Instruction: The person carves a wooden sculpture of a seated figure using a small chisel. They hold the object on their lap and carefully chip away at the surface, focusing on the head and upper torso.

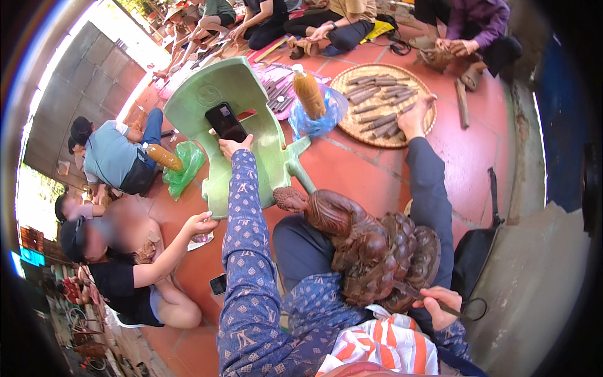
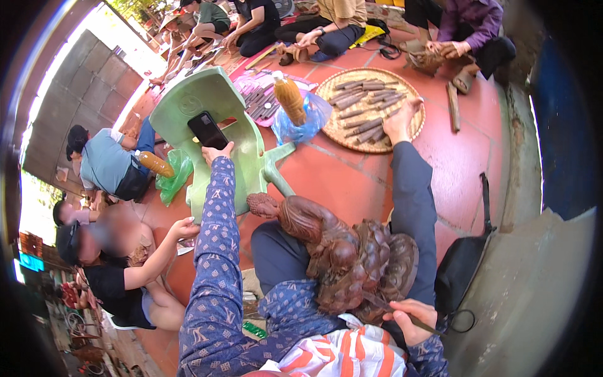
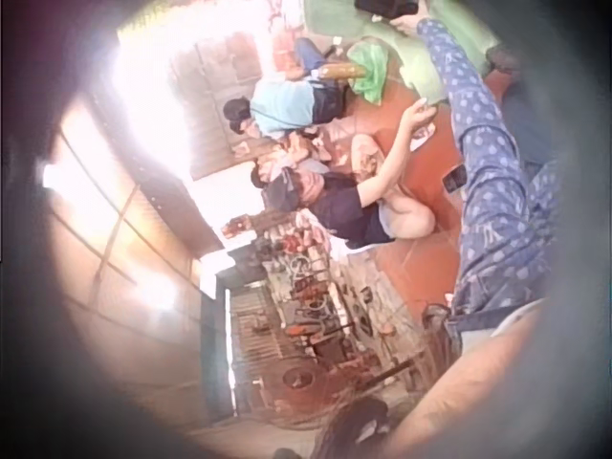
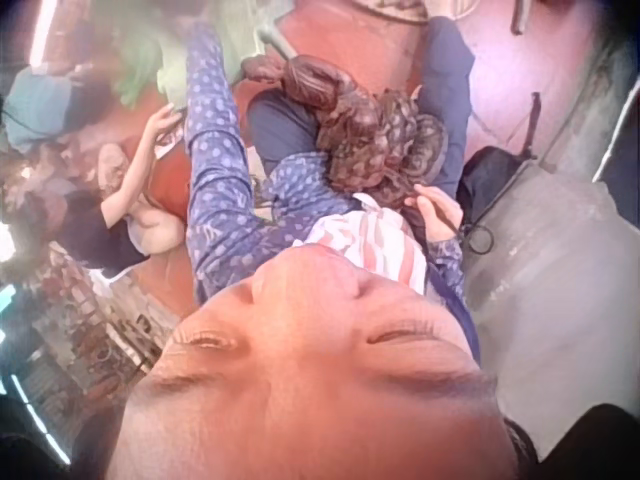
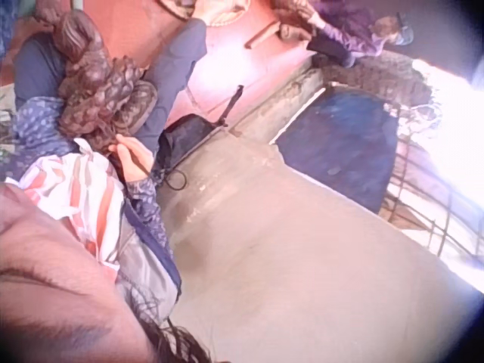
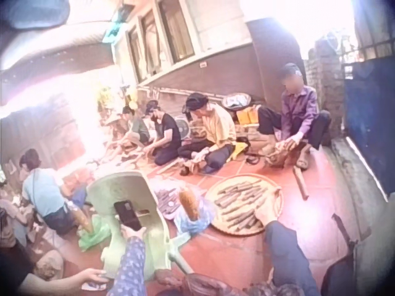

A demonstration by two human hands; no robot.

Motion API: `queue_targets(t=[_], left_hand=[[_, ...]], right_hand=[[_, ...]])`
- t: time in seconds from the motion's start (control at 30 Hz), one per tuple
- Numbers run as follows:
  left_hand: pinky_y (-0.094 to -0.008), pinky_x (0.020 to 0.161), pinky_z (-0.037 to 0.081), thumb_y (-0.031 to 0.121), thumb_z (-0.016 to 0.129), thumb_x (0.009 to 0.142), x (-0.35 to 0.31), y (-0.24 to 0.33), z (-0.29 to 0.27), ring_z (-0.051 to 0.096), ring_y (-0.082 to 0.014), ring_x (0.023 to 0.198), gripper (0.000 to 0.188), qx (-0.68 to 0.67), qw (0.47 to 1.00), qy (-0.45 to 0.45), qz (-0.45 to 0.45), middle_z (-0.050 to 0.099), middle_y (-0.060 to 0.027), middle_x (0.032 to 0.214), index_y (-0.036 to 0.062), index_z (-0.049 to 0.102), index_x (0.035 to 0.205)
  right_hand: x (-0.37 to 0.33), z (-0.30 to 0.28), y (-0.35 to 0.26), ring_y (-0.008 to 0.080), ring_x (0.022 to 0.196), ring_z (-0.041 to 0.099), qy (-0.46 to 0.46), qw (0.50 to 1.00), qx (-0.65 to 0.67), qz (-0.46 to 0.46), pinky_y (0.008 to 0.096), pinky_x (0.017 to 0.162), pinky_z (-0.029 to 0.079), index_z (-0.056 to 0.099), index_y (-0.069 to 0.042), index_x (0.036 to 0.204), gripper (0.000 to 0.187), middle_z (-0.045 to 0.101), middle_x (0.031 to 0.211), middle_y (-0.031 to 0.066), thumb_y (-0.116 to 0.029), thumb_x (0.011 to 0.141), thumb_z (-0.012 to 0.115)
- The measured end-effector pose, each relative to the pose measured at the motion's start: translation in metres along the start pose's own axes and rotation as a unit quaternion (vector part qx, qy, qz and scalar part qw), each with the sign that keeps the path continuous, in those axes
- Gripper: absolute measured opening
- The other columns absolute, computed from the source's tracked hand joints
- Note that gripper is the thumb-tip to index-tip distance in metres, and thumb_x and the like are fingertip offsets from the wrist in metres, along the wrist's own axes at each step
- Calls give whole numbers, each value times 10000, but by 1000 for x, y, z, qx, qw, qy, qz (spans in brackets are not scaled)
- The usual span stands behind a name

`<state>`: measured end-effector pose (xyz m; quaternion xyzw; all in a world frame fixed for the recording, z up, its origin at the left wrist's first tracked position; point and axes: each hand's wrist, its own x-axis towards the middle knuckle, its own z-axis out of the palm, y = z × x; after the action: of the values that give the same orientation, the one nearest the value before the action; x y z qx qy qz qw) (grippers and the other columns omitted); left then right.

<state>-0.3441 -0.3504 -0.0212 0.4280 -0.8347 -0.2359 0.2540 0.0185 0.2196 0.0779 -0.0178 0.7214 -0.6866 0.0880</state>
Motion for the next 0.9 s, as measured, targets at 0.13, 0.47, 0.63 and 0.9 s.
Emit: queue_targets(t=[0.13,0.47,0.63,0.9], left_hand=[[-432,1049,443,295,885,525,-5,4,4,546,-345,1201,968,-96,995,-28,-9,553,-205,1278,14,424,1329],[-333,964,510,82,879,512,40,-33,-16,630,-208,1072,946,-288,900,-288,156,626,-106,1181,-13,450,1350],[-356,1008,479,52,868,518,42,-32,-17,568,-220,1180,1034,-307,886,-307,164,566,-117,1276,-33,374,1422],[-345,1067,417,116,885,509,84,-83,-19,506,-271,1271,1194,-306,893,-275,184,512,-160,1361,-64,229,1491]], right_hand=[[5,-3,0,266,711,723,8,1000,-5,-13,301,645,571,687,89,960,163,691,830,193,10,852,594],[3,0,6,279,688,717,-25,999,-29,-10,319,633,563,678,91,974,186,691,813,200,-47,863,622],[5,4,-1,273,693,716,-14,999,-29,17,320,638,559,675,90,982,190,683,826,193,-62,880,620],[8,3,7,271,695,713,-44,999,-14,-9,311,599,545,672,89,996,206,676,826,191,-77,883,629]])
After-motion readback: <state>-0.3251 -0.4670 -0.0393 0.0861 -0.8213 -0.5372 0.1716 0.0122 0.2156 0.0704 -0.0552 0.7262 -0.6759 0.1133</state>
